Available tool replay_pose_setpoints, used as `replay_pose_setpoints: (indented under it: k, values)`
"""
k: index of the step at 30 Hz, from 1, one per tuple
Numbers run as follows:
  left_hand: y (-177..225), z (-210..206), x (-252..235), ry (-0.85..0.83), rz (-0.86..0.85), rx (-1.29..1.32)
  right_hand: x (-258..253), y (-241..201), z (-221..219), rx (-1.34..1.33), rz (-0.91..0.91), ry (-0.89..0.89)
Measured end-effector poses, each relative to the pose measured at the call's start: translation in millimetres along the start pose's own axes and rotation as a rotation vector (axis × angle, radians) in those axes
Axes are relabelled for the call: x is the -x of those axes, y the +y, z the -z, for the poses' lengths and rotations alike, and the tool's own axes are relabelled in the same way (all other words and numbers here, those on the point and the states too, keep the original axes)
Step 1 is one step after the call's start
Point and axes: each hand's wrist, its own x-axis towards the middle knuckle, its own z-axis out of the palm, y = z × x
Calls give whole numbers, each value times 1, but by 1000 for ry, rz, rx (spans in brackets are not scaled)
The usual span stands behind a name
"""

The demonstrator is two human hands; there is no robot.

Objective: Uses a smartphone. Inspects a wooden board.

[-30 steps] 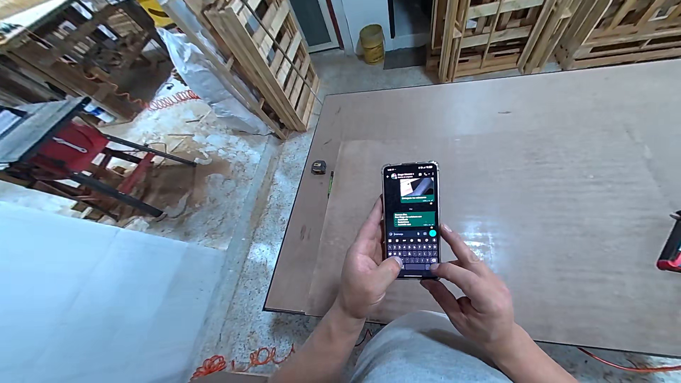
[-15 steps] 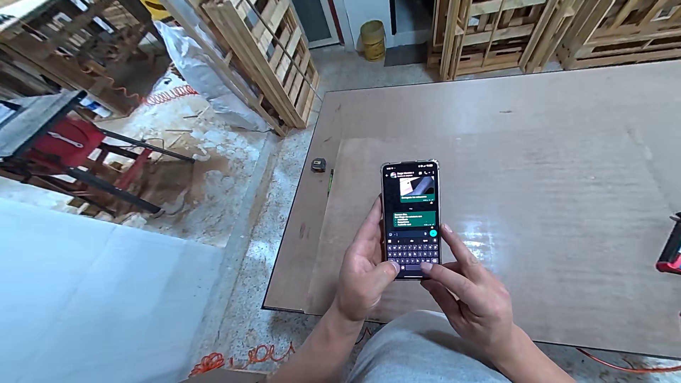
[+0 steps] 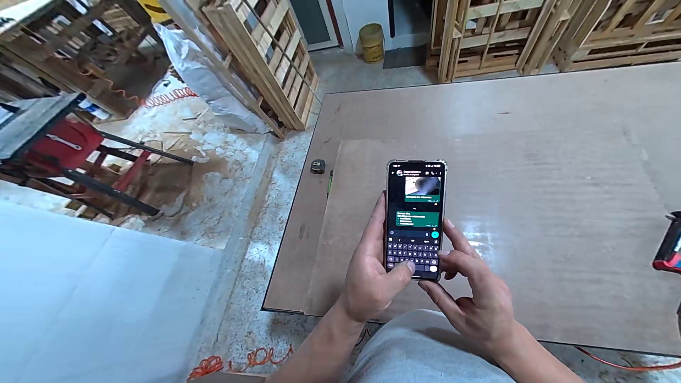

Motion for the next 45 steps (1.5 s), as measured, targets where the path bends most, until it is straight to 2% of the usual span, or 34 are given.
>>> replay_pose_setpoints:
  k: [5,10,19,32,37,41,45]
  values:
    - [0,-7,1,77,13,-121,1,0,1,39,30,11]
    - [-1,0,2,16,-18,-31,1,0,4,56,42,-14]
    - [5,7,-1,48,15,0,0,0,3,34,46,-6]
    - [1,8,2,-19,17,25,5,2,1,30,17,15]
    - [1,4,1,28,13,-2,5,2,0,14,15,15]
    - [-1,-4,-1,166,0,-28,6,2,-2,7,15,13]
    - [-2,-8,-1,207,0,-51,8,2,-2,4,24,4]
